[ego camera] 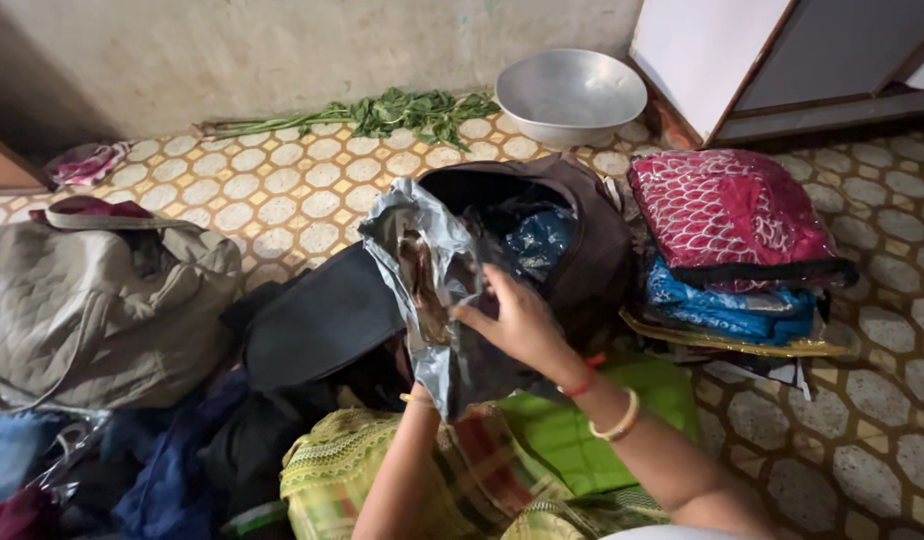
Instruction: The person removes various pieces of clothing and fabric items from plastic bags and a large brown duffel bag, unfolding them and then placing them back into the duffel bag.
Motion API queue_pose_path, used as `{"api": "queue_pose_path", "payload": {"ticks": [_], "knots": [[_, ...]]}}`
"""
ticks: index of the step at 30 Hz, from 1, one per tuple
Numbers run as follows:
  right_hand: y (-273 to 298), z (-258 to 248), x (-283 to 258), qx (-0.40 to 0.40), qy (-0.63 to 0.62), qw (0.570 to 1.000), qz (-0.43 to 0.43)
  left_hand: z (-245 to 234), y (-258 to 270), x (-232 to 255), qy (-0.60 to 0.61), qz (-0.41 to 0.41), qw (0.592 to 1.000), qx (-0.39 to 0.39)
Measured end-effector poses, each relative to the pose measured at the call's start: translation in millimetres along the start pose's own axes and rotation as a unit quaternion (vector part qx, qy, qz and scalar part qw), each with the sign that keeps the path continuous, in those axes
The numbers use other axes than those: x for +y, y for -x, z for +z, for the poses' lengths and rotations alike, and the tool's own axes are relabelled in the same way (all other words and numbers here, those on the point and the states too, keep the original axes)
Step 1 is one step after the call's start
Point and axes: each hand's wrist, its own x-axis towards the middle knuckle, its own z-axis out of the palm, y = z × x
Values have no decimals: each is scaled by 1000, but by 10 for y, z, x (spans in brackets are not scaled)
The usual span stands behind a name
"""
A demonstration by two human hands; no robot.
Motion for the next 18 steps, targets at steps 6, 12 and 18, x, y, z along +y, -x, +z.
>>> {"api": "queue_pose_path", "payload": {"ticks": [6, 12, 18], "knots": [[-198, -352, 55, 20, -225, 969, 97, 32, 78, -42, -8, -29, 999, 13], [7, -697, 16, 12, -185, 981, -51, 131, -6, -220, -6, -49, 999, 1], [93, -805, -33, -133, -299, 939, -106, 96, 56, -229, 0, -29, 999, 14]]}}
